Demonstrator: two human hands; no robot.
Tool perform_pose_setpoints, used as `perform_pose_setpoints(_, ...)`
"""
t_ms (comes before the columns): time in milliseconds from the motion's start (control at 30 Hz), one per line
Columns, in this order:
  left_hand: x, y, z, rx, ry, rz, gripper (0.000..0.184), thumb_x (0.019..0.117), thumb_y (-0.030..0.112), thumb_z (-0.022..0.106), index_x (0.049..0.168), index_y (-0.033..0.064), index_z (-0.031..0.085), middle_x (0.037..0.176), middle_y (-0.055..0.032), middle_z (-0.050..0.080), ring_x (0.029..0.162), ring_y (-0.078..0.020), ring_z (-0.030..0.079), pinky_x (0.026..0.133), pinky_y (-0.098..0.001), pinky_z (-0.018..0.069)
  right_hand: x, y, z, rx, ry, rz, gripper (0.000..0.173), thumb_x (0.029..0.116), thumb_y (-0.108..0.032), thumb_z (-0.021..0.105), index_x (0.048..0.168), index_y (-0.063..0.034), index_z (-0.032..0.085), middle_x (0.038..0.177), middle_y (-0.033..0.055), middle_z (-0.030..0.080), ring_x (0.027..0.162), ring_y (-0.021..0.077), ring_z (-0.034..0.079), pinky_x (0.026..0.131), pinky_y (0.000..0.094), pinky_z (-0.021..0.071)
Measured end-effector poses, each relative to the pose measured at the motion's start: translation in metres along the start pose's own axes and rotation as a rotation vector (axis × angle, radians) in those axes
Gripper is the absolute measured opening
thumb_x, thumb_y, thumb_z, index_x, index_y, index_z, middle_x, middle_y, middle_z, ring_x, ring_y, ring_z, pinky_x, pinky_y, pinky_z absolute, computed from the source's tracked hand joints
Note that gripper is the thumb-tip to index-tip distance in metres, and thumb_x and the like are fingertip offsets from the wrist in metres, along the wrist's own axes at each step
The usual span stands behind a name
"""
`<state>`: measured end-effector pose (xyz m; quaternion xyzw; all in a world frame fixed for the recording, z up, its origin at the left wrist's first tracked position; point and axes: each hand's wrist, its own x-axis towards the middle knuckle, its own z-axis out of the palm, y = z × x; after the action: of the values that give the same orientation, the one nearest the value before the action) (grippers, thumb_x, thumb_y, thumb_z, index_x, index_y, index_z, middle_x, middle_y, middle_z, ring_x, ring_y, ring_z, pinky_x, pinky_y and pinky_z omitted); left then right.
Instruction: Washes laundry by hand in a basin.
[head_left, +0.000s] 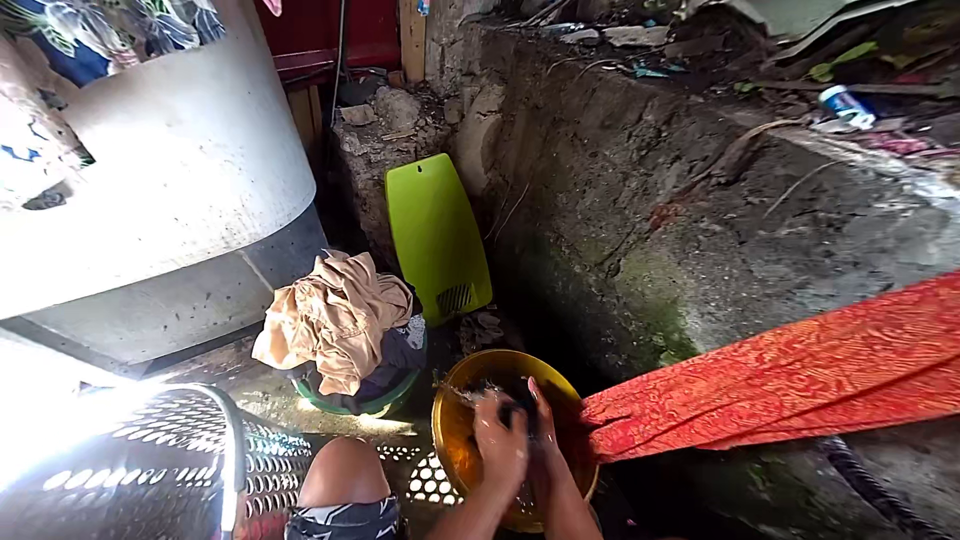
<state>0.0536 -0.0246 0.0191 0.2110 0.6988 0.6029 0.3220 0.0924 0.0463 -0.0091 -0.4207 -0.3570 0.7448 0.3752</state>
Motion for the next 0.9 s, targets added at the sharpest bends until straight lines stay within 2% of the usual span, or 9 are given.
perform_pose_setpoints(100, -0.034, 0.001, 0.01, 0.4, -0.088, 0.173, 0.024, 0.0932, 0.016, 0.066, 0.115, 0.0077, 0.072, 0.127, -0.0234, 0.061, 0.11, -0.037, 0.065, 0.086, -0.0499, 0.0571, -0.019, 0.003, 0.002, -0.174, -0.016, -0.09, 0.047, 0.1121, -0.016, 0.033, 0.153, 0.0054, 0.035, 0.153, 0.0147, 0.048, 0.136, 0.0097, 0.049, 0.113, 0.0252, 0.0417)
perform_pose_setpoints(233, -0.016, -0.03, 0.017, 0.511, 0.257, 0.526, 0.02, 0.085, 0.017, 0.072, 0.092, -0.0019, 0.073, 0.092, -0.0204, 0.073, 0.079, -0.035, 0.074, 0.064, -0.0489, 0.061, -0.017, -0.013, 0.015, -0.584, 0.034, -0.023, 0.041, 0.1103, -0.01, 0.039, 0.146, 0.0102, 0.042, 0.145, 0.0243, 0.052, 0.131, 0.0186, 0.053, 0.112, 0.0278, 0.0411)
perform_pose_setpoints(300, -0.005, -0.036, 0.014, 0.559, 0.293, 0.533, 0.021, 0.0872, 0.019, 0.066, 0.086, -0.0014, 0.072, 0.083, -0.017, 0.073, 0.072, -0.0327, 0.074, 0.06, -0.0488, 0.06, -0.014, -0.007, 0.008, -0.573, 0.058, 0.01, 0.042, 0.1106, -0.01, 0.039, 0.147, 0.012, 0.04, 0.144, 0.0278, 0.051, 0.129, 0.0225, 0.054, 0.111, 0.031, 0.0413)
perform_pose_setpoints(433, 0.033, -0.016, -0.015, 0.617, -0.07, -0.149, 0.04, 0.1089, 0.033, 0.04, 0.126, 0.0074, 0.066, 0.113, -0.0203, 0.073, 0.108, -0.0388, 0.071, 0.09, -0.0597, 0.055, -0.018, -0.002, 0.01, -0.504, 0.158, -0.027, 0.032, 0.1067, -0.016, 0.05, 0.125, 0.0095, 0.058, 0.11, 0.0214, 0.064, 0.099, 0.0218, 0.063, 0.09, 0.0402, 0.0525)
perform_pose_setpoints(500, 0.055, -0.025, -0.024, 0.64, -0.097, -0.275, 0.043, 0.1109, 0.037, 0.04, 0.135, 0.0093, 0.063, 0.122, -0.0203, 0.071, 0.116, -0.038, 0.068, 0.098, -0.0578, 0.053, -0.011, -0.002, 0.003, -0.738, 0.054, -0.162, 0.024, 0.1003, -0.014, 0.061, 0.107, 0.0074, 0.068, 0.096, 0.0171, 0.069, 0.091, 0.0193, 0.065, 0.087, 0.039, 0.0525)
perform_pose_setpoints(600, 0.069, -0.045, -0.026, 0.545, -0.16, -0.306, 0.048, 0.111, 0.034, 0.044, 0.147, 0.002, 0.049, 0.139, -0.0245, 0.06, 0.129, -0.0376, 0.06, 0.109, -0.0531, 0.0476, 0.007, -0.002, -0.022, -1.279, -0.207, -0.097, 0.049, 0.1016, -0.028, 0.063, 0.135, 0.0068, 0.059, 0.138, 0.0291, 0.057, 0.132, 0.0396, 0.054, 0.114, 0.0542, 0.0398)
perform_pose_setpoints(700, 0.07, -0.059, -0.028, 0.457, -0.272, -0.375, 0.056, 0.1115, 0.03, 0.043, 0.158, 0.0018, 0.031, 0.147, -0.0256, 0.054, 0.136, -0.0361, 0.055, 0.114, -0.0512, 0.0433, 0.012, 0.028, -0.035, -1.78, -0.299, 0.193, 0.058, 0.1006, -0.028, 0.063, 0.153, -0.0079, 0.047, 0.164, 0.0237, 0.03, 0.151, 0.0434, 0.03, 0.119, 0.0607, 0.0307)
perform_pose_setpoints(767, 0.067, -0.064, -0.028, 0.381, -0.281, -0.399, 0.056, 0.1114, 0.028, 0.045, 0.159, 0.0017, 0.03, 0.15, -0.0257, 0.051, 0.14, -0.0357, 0.052, 0.117, -0.0508, 0.0402, 0.008, 0.044, -0.04, -1.868, -0.291, 0.292, 0.06, 0.0994, -0.022, 0.063, 0.155, -0.0084, 0.044, 0.165, 0.0231, 0.027, 0.152, 0.0437, 0.028, 0.117, 0.0634, 0.0321)
perform_pose_setpoints(900, 0.057, -0.055, -0.031, 0.088, -0.193, -0.479, 0.057, 0.1118, 0.036, 0.043, 0.158, 0.0035, 0.035, 0.157, -0.0248, 0.043, 0.147, -0.0371, 0.041, 0.12, -0.0557, 0.0335, 0.003, 0.012, -0.013, -1.65, -0.265, 0.116, 0.051, 0.0932, -0.015, 0.07, 0.138, 0.0049, 0.057, 0.143, 0.029, 0.054, 0.137, 0.0421, 0.05, 0.115, 0.0566, 0.0386)
